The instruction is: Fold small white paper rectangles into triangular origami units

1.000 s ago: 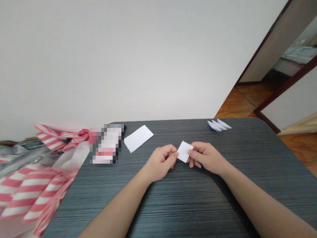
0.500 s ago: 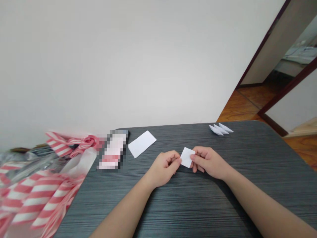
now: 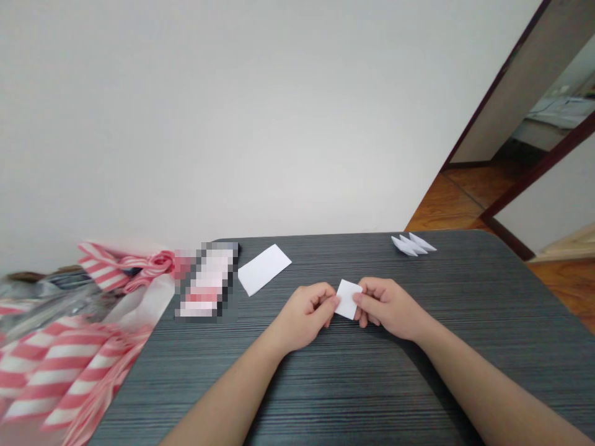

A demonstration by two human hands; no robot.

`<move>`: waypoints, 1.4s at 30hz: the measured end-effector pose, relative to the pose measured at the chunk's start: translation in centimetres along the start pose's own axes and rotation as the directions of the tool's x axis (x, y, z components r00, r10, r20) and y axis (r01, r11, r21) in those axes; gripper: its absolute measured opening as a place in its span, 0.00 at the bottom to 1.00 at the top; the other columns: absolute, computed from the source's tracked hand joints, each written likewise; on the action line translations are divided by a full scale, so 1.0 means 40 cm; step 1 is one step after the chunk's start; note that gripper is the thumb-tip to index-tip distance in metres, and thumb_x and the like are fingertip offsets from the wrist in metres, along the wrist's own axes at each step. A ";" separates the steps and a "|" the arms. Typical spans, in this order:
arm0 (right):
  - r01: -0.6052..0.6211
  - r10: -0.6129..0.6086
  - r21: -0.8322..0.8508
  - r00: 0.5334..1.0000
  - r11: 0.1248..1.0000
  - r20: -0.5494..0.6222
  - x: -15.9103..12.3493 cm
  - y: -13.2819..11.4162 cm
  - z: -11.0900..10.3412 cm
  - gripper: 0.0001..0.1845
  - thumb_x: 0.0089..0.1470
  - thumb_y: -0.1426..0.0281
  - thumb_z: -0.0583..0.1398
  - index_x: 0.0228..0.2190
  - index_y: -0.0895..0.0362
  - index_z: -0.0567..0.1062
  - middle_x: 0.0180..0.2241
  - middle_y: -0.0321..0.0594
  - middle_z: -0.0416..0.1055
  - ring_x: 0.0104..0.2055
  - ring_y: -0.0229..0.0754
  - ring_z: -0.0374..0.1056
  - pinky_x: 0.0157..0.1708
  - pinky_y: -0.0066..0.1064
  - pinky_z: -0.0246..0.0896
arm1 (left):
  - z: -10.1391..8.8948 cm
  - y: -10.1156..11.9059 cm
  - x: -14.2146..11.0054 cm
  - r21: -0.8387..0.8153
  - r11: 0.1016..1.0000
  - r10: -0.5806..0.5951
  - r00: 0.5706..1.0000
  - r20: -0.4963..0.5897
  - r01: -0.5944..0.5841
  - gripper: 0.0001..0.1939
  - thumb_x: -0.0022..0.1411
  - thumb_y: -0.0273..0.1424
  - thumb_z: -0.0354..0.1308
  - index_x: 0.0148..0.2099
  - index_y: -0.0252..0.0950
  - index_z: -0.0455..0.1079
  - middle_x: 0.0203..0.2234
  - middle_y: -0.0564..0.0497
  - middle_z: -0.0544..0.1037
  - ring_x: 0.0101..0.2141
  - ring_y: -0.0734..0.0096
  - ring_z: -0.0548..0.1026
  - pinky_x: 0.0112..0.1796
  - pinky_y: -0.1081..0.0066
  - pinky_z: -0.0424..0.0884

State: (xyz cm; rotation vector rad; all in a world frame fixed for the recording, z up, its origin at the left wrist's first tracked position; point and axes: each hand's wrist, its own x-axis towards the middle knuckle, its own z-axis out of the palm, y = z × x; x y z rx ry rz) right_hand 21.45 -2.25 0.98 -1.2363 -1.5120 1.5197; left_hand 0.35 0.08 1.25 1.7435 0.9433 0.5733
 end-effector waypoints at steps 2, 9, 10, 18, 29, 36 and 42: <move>0.008 -0.008 0.003 1.000 1.000 0.005 0.001 0.000 0.003 0.15 0.60 0.61 0.60 0.26 0.57 0.71 0.19 0.33 0.71 0.18 0.32 0.61 0.20 0.25 0.53 | -0.001 0.004 0.000 0.009 1.000 -0.011 1.000 -0.008 0.011 0.17 0.68 0.37 0.50 0.27 0.35 0.63 0.17 0.57 0.68 0.19 0.78 0.62 0.24 0.76 0.58; 0.035 -0.034 -0.037 0.999 0.999 0.019 0.000 0.006 0.005 0.14 0.60 0.61 0.60 0.28 0.57 0.73 0.20 0.35 0.73 0.20 0.33 0.63 0.22 0.26 0.54 | 0.005 -0.007 0.002 -0.046 0.998 -0.039 0.999 -0.034 0.038 0.15 0.69 0.39 0.50 0.31 0.35 0.65 0.20 0.56 0.71 0.20 0.77 0.64 0.24 0.76 0.60; 0.031 -0.030 -0.051 0.999 0.998 0.017 0.000 0.006 0.005 0.14 0.61 0.62 0.59 0.27 0.57 0.73 0.20 0.35 0.73 0.20 0.34 0.63 0.22 0.26 0.54 | 0.008 -0.012 0.003 -0.069 0.997 -0.031 0.998 -0.050 0.027 0.13 0.68 0.38 0.51 0.33 0.36 0.64 0.21 0.56 0.72 0.20 0.78 0.64 0.24 0.76 0.59; 0.091 -0.091 -0.126 0.996 0.988 0.009 0.000 0.004 0.010 0.12 0.62 0.64 0.58 0.28 0.57 0.71 0.22 0.35 0.74 0.22 0.35 0.66 0.25 0.26 0.57 | 0.020 -0.030 -0.002 0.032 0.997 0.067 0.992 -0.110 -0.063 0.08 0.68 0.37 0.53 0.41 0.37 0.65 0.21 0.57 0.68 0.21 0.77 0.64 0.24 0.76 0.58; 0.321 -0.313 -0.216 0.947 0.922 0.072 -0.004 -0.001 0.014 0.05 0.60 0.69 0.62 0.33 0.56 0.72 0.32 0.35 0.68 0.31 0.36 0.63 0.32 0.28 0.60 | 0.016 -0.027 -0.004 0.055 0.997 0.060 0.997 -0.043 -0.057 0.10 0.68 0.38 0.54 0.42 0.36 0.67 0.23 0.55 0.71 0.24 0.75 0.68 0.26 0.75 0.61; 0.419 -0.436 -0.353 0.899 0.837 0.032 -0.003 0.010 0.018 0.15 0.51 0.71 0.69 0.38 0.53 0.70 0.48 0.43 0.64 0.38 0.40 0.65 0.32 0.29 0.63 | 0.012 -0.009 0.000 0.030 0.994 0.108 0.991 -0.083 -0.106 0.10 0.69 0.35 0.52 0.42 0.35 0.69 0.31 0.52 0.73 0.27 0.74 0.70 0.29 0.74 0.65; 0.449 -0.495 -0.461 0.868 0.765 0.024 -0.001 0.022 0.014 0.10 0.57 0.76 0.62 0.40 0.52 0.73 0.54 0.45 0.63 0.40 0.41 0.68 0.39 0.35 0.67 | 0.005 -0.010 -0.001 -0.111 0.989 0.094 0.995 -0.037 -0.098 0.16 0.71 0.39 0.47 0.39 0.33 0.70 0.25 0.53 0.72 0.24 0.76 0.68 0.27 0.76 0.64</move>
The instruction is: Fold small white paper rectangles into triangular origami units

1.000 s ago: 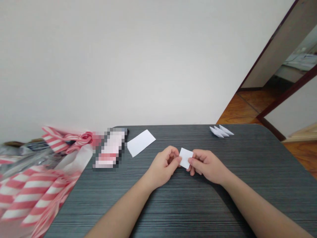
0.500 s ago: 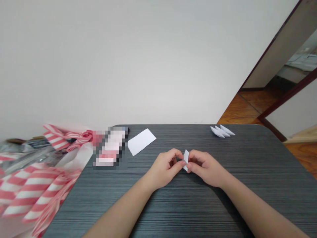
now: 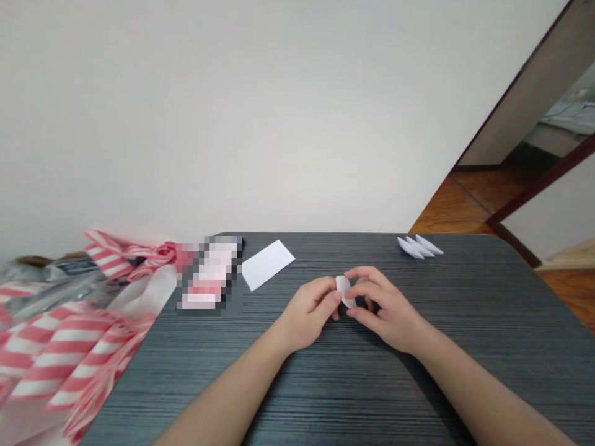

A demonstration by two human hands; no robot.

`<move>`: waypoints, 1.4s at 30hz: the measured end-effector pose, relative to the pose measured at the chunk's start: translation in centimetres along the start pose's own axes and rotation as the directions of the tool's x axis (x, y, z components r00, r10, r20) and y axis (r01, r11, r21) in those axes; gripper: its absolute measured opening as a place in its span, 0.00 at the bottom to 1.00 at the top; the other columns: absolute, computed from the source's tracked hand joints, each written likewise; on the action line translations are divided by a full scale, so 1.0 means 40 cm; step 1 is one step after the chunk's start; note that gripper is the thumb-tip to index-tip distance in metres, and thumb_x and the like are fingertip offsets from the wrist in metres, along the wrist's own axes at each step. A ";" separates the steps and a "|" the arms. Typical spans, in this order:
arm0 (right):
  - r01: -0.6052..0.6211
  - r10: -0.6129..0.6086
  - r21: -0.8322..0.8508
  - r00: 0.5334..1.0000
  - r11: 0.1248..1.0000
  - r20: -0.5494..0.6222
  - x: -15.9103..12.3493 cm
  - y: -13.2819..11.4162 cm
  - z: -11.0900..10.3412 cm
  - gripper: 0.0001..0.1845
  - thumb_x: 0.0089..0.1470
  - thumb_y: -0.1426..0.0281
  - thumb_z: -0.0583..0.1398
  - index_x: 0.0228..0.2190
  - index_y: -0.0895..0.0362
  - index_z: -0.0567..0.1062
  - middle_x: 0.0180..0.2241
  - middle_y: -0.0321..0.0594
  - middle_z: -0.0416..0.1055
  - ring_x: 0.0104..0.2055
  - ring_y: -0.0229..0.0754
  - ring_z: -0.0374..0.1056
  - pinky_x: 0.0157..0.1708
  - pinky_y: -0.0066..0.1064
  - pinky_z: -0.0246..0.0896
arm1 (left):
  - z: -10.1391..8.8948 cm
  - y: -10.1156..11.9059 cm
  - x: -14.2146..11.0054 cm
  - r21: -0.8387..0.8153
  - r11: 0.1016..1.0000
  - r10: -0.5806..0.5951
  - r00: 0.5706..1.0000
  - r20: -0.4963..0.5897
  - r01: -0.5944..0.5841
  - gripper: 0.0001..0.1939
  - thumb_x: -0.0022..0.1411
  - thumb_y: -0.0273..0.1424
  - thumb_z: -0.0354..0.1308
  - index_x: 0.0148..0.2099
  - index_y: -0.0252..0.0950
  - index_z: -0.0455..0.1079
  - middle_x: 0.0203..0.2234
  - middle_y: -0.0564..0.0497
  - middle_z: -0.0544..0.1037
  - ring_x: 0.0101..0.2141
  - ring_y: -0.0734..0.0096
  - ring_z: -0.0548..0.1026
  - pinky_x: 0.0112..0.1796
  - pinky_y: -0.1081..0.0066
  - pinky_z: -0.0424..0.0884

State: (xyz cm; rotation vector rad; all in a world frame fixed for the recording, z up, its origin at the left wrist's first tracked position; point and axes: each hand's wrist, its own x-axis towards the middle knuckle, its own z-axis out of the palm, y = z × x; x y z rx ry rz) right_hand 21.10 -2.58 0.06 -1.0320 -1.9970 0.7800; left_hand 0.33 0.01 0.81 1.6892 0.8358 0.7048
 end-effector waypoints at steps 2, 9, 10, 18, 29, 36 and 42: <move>0.050 -0.050 -0.015 0.999 0.999 -0.007 0.002 0.003 0.001 0.10 0.58 0.77 0.61 0.40 0.52 0.74 0.54 0.46 0.64 0.40 0.40 0.68 0.40 0.35 0.67 | -0.003 -0.008 0.000 -0.036 0.999 -0.031 1.000 -0.001 0.031 0.20 0.72 0.42 0.46 0.37 0.33 0.69 0.24 0.52 0.73 0.22 0.77 0.66 0.26 0.76 0.63; 0.144 -0.145 -0.025 0.988 0.989 -0.048 0.004 0.009 0.003 0.08 0.59 0.77 0.61 0.37 0.53 0.77 0.52 0.46 0.66 0.42 0.41 0.70 0.44 0.36 0.67 | 0.000 -0.009 0.005 -0.133 0.982 -0.141 0.989 -0.047 0.134 0.13 0.69 0.38 0.51 0.39 0.34 0.68 0.19 0.56 0.71 0.19 0.79 0.65 0.23 0.77 0.60; 0.139 -0.141 -0.031 0.989 0.990 -0.054 0.003 0.008 0.003 0.07 0.59 0.77 0.61 0.37 0.53 0.77 0.52 0.46 0.67 0.42 0.41 0.70 0.44 0.36 0.67 | 0.000 -0.008 0.006 -0.136 0.980 -0.152 0.987 -0.047 0.145 0.12 0.69 0.37 0.52 0.39 0.34 0.68 0.19 0.56 0.71 0.19 0.79 0.65 0.23 0.78 0.59; 0.005 -0.009 -0.039 0.995 0.999 -0.097 0.006 -0.005 0.000 0.03 0.58 0.72 0.63 0.33 0.55 0.72 0.39 0.41 0.72 0.30 0.37 0.65 0.29 0.29 0.61 | 0.000 0.014 0.006 -0.124 0.980 -0.159 0.987 -0.016 0.156 0.09 0.66 0.33 0.54 0.35 0.33 0.69 0.18 0.55 0.72 0.20 0.78 0.65 0.24 0.77 0.59; -0.141 0.140 -0.002 0.986 0.990 -0.093 0.007 0.001 0.000 0.03 0.58 0.72 0.61 0.32 0.55 0.70 0.30 0.36 0.69 0.29 0.38 0.63 0.30 0.30 0.59 | 0.004 -0.013 0.007 -0.124 0.978 -0.163 0.986 0.037 0.166 0.10 0.60 0.35 0.63 0.38 0.33 0.71 0.30 0.50 0.79 0.25 0.76 0.71 0.27 0.76 0.66; -0.244 0.259 0.158 0.963 0.957 -0.076 0.002 0.010 0.002 0.10 0.59 0.69 0.60 0.44 0.55 0.72 0.33 0.38 0.73 0.31 0.39 0.69 0.31 0.30 0.63 | 0.002 0.007 0.010 -0.082 0.984 -0.158 0.987 0.007 0.158 0.09 0.66 0.34 0.56 0.39 0.33 0.70 0.31 0.50 0.81 0.22 0.78 0.71 0.26 0.77 0.66; -0.212 0.210 -0.026 0.976 0.977 -0.062 0.016 -0.010 -0.016 0.07 0.61 0.70 0.58 0.32 0.55 0.76 0.28 0.36 0.74 0.29 0.39 0.67 0.30 0.29 0.59 | -0.002 0.008 0.008 -0.027 0.988 -0.149 0.989 -0.020 0.149 0.12 0.68 0.36 0.53 0.39 0.33 0.71 0.27 0.51 0.80 0.21 0.77 0.70 0.26 0.76 0.66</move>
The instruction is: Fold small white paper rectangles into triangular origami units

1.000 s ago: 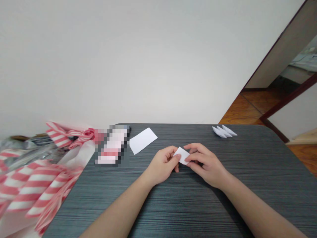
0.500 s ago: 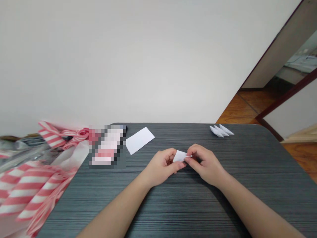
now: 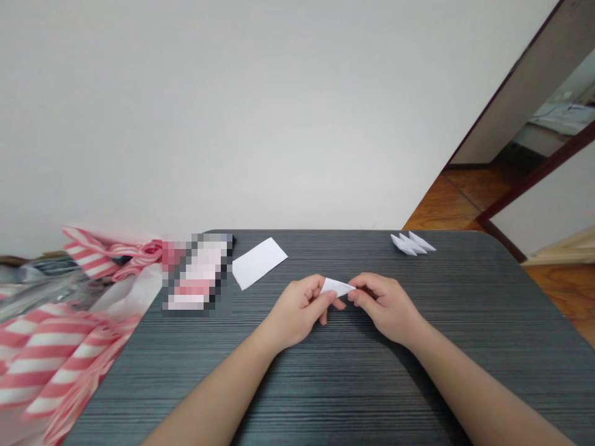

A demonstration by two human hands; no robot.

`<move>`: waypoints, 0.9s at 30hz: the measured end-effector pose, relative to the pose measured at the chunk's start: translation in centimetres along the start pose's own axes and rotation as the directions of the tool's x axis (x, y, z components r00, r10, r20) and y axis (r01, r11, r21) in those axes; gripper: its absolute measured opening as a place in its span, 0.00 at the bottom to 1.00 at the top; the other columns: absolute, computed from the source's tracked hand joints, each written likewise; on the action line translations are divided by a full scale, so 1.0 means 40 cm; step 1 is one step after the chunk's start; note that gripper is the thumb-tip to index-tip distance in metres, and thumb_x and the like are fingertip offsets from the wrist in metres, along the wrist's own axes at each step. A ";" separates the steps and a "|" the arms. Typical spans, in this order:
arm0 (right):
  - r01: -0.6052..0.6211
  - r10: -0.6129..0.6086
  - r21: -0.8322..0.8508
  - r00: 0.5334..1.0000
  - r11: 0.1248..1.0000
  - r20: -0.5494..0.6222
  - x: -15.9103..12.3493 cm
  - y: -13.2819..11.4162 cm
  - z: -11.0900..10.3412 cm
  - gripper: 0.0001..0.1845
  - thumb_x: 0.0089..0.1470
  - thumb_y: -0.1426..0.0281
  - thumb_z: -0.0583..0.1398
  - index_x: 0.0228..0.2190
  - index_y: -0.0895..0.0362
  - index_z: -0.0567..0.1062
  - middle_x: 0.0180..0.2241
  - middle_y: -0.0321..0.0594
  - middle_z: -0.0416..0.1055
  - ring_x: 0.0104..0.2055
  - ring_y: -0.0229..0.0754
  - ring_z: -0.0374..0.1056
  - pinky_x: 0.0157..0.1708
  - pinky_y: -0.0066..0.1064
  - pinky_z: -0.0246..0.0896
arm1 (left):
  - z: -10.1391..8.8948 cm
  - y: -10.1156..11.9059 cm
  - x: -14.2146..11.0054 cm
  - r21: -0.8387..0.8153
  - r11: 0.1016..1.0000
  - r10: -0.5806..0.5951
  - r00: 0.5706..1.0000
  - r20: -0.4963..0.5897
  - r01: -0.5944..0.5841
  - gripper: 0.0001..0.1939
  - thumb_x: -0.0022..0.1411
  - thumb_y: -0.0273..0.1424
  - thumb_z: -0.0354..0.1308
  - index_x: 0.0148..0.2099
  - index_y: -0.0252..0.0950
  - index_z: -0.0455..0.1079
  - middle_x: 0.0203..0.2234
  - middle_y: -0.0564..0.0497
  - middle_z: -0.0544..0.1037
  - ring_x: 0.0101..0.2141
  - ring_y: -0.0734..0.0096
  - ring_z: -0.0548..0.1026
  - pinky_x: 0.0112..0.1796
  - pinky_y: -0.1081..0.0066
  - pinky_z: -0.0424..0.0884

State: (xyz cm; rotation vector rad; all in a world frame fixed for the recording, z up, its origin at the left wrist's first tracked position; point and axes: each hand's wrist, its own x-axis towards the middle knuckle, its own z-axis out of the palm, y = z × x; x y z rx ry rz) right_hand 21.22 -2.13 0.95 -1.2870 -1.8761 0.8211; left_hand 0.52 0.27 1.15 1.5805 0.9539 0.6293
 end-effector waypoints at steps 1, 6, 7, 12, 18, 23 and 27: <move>-0.004 0.004 -0.006 1.000 1.000 -0.006 0.001 -0.002 0.000 0.07 0.61 0.71 0.58 0.31 0.55 0.76 0.27 0.35 0.73 0.28 0.38 0.67 0.29 0.29 0.58 | 0.000 -0.002 0.000 0.007 1.000 0.002 1.000 0.001 -0.002 0.12 0.68 0.36 0.53 0.40 0.33 0.72 0.27 0.51 0.80 0.21 0.77 0.70 0.26 0.76 0.66; -0.021 0.020 -0.046 0.999 0.999 -0.031 0.000 -0.001 0.003 0.08 0.60 0.70 0.59 0.29 0.56 0.76 0.25 0.34 0.72 0.27 0.37 0.66 0.29 0.28 0.56 | 0.003 -0.017 0.000 -0.013 1.000 0.006 1.000 0.024 -0.005 0.10 0.66 0.35 0.56 0.40 0.33 0.71 0.30 0.50 0.80 0.23 0.77 0.71 0.26 0.76 0.66; -0.023 0.021 -0.046 0.999 0.999 -0.036 0.000 -0.001 0.003 0.08 0.60 0.70 0.59 0.29 0.56 0.76 0.25 0.34 0.73 0.27 0.38 0.66 0.29 0.28 0.57 | 0.004 -0.020 0.000 -0.013 1.000 0.002 1.000 0.028 -0.002 0.09 0.64 0.35 0.58 0.39 0.33 0.71 0.29 0.50 0.80 0.23 0.77 0.71 0.26 0.76 0.66; -0.016 0.014 -0.047 0.999 0.999 -0.041 0.001 0.001 0.002 0.09 0.60 0.70 0.59 0.28 0.56 0.75 0.25 0.35 0.73 0.27 0.38 0.66 0.29 0.28 0.57 | 0.006 -0.022 0.000 0.012 1.000 -0.017 1.000 0.013 0.017 0.11 0.60 0.36 0.63 0.37 0.33 0.71 0.25 0.52 0.77 0.23 0.76 0.71 0.25 0.77 0.64; -0.023 0.022 -0.050 0.999 0.998 -0.030 0.000 -0.005 0.003 0.11 0.60 0.69 0.59 0.26 0.56 0.75 0.24 0.35 0.72 0.26 0.37 0.65 0.28 0.28 0.57 | 0.004 0.008 0.000 0.020 0.998 -0.058 0.998 0.002 0.058 0.06 0.62 0.31 0.58 0.36 0.33 0.73 0.24 0.53 0.78 0.21 0.78 0.70 0.24 0.78 0.64; -0.026 0.024 -0.047 0.999 0.999 -0.034 0.000 -0.006 0.003 0.11 0.60 0.69 0.59 0.26 0.56 0.74 0.23 0.34 0.72 0.26 0.37 0.65 0.28 0.28 0.57 | 0.003 0.013 -0.002 0.053 0.997 -0.049 0.999 -0.005 0.049 0.08 0.63 0.31 0.56 0.35 0.34 0.73 0.20 0.55 0.75 0.21 0.77 0.70 0.24 0.78 0.62; -0.038 0.037 -0.043 0.999 0.998 -0.025 0.001 -0.004 0.003 0.11 0.60 0.69 0.59 0.26 0.56 0.75 0.23 0.34 0.72 0.26 0.38 0.65 0.27 0.28 0.57 | 0.003 0.011 -0.001 0.051 0.998 -0.040 0.999 -0.003 0.040 0.08 0.64 0.31 0.55 0.35 0.34 0.73 0.19 0.56 0.75 0.20 0.77 0.70 0.23 0.78 0.62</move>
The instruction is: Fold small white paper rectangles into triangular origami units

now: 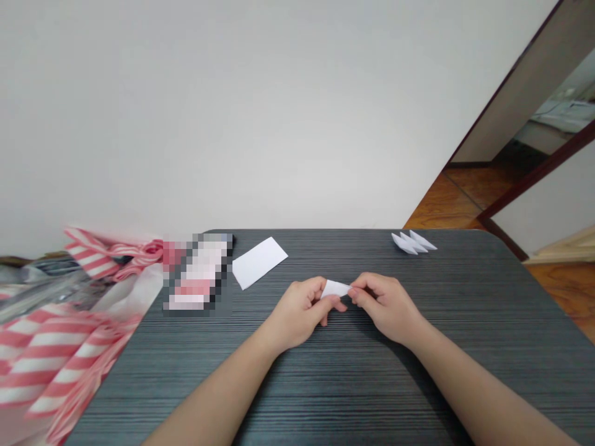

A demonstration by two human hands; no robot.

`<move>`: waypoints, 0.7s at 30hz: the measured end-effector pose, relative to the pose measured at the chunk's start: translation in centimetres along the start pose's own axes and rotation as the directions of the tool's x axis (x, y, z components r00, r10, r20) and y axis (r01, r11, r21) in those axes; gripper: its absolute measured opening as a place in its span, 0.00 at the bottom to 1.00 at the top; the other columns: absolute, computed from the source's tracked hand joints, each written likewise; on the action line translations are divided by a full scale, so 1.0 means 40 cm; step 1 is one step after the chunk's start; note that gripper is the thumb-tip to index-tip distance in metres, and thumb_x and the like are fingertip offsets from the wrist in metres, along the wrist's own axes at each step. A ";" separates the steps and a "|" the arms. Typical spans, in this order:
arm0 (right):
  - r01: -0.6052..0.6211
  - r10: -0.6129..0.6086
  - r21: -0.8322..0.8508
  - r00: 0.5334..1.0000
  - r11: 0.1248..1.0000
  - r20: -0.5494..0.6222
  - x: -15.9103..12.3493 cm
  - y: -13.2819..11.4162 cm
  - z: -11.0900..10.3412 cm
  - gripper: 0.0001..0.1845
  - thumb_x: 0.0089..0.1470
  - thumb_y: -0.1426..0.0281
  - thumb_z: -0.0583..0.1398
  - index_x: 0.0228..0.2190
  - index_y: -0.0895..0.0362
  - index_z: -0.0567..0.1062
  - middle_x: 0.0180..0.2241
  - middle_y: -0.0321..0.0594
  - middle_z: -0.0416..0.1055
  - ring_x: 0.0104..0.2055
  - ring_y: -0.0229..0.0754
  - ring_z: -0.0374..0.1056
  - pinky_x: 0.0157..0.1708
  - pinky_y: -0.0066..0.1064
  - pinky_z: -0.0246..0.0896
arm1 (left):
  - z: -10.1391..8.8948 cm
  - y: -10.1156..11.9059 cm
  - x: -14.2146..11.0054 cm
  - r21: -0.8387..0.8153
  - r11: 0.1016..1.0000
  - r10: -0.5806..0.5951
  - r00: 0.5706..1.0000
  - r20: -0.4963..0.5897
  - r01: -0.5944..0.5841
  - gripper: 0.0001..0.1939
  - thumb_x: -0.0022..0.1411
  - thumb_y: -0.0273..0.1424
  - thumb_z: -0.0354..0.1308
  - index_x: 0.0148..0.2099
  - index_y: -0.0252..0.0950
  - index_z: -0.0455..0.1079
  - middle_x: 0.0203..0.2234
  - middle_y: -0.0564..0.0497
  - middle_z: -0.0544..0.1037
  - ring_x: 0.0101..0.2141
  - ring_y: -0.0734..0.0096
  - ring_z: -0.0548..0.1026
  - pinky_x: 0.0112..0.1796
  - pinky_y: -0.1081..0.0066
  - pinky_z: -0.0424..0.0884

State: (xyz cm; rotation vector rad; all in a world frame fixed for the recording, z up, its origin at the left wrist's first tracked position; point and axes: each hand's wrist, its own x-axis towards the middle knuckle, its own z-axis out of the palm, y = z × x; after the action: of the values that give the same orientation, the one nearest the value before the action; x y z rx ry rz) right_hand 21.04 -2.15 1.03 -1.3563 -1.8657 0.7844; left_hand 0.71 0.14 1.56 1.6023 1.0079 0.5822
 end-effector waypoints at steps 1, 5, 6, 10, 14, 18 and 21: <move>-0.008 0.008 0.003 1.000 1.000 0.003 0.000 0.000 0.000 0.11 0.60 0.69 0.59 0.26 0.56 0.75 0.23 0.34 0.72 0.26 0.38 0.65 0.27 0.28 0.57 | 0.000 0.000 0.000 -0.004 1.000 -0.001 1.000 0.003 0.001 0.08 0.64 0.31 0.55 0.35 0.34 0.73 0.19 0.56 0.75 0.20 0.77 0.70 0.23 0.78 0.62; -0.045 0.045 0.026 0.999 0.999 0.010 -0.001 0.000 0.001 0.11 0.59 0.69 0.59 0.25 0.56 0.74 0.23 0.34 0.72 0.25 0.37 0.66 0.27 0.27 0.57 | 0.000 0.002 0.001 -0.002 1.000 -0.009 1.000 0.007 0.009 0.07 0.63 0.30 0.55 0.35 0.34 0.71 0.19 0.56 0.75 0.20 0.77 0.70 0.23 0.78 0.62; -0.052 0.052 0.031 0.999 0.998 0.012 -0.001 0.001 0.001 0.11 0.59 0.69 0.59 0.25 0.56 0.74 0.22 0.34 0.72 0.25 0.37 0.66 0.27 0.27 0.57 | 0.000 0.003 0.001 0.000 1.000 -0.011 1.000 0.006 0.011 0.07 0.63 0.30 0.55 0.34 0.34 0.71 0.19 0.56 0.75 0.20 0.77 0.70 0.23 0.78 0.62; -0.063 0.061 0.060 0.998 0.996 0.024 -0.001 0.007 0.004 0.12 0.59 0.69 0.59 0.24 0.56 0.73 0.22 0.34 0.72 0.25 0.37 0.66 0.26 0.27 0.58 | 0.002 0.001 0.001 -0.015 1.000 -0.010 1.000 -0.001 0.010 0.06 0.63 0.30 0.55 0.33 0.34 0.69 0.20 0.55 0.77 0.20 0.77 0.70 0.23 0.78 0.62; -0.055 0.047 0.172 0.998 0.984 0.053 -0.002 0.015 0.003 0.12 0.62 0.70 0.55 0.29 0.56 0.75 0.24 0.36 0.74 0.26 0.37 0.68 0.28 0.27 0.63 | 0.004 -0.008 0.002 -0.043 0.999 -0.009 1.000 -0.006 0.009 0.06 0.64 0.30 0.55 0.34 0.34 0.68 0.24 0.53 0.79 0.20 0.78 0.70 0.24 0.78 0.63; -0.069 0.053 0.244 0.996 0.967 0.071 -0.003 0.022 -0.002 0.12 0.63 0.70 0.54 0.34 0.57 0.77 0.28 0.38 0.76 0.28 0.37 0.69 0.30 0.28 0.64 | 0.003 -0.020 0.002 -0.074 0.997 0.007 1.000 0.001 -0.006 0.07 0.65 0.32 0.55 0.37 0.34 0.68 0.30 0.50 0.82 0.21 0.78 0.71 0.25 0.77 0.65; -0.062 0.044 0.208 0.995 0.976 0.092 -0.003 0.025 -0.003 0.08 0.59 0.72 0.58 0.34 0.56 0.78 0.28 0.36 0.75 0.29 0.38 0.69 0.31 0.28 0.62 | 0.004 -0.024 0.002 -0.071 0.997 0.012 1.000 0.003 -0.012 0.06 0.65 0.32 0.55 0.38 0.34 0.69 0.32 0.50 0.82 0.22 0.78 0.71 0.26 0.76 0.66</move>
State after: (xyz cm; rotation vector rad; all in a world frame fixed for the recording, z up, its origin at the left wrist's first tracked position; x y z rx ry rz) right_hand 21.70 -2.01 0.30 -1.2596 -1.7605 1.0525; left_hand 0.58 0.17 0.62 1.5471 0.9650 0.6164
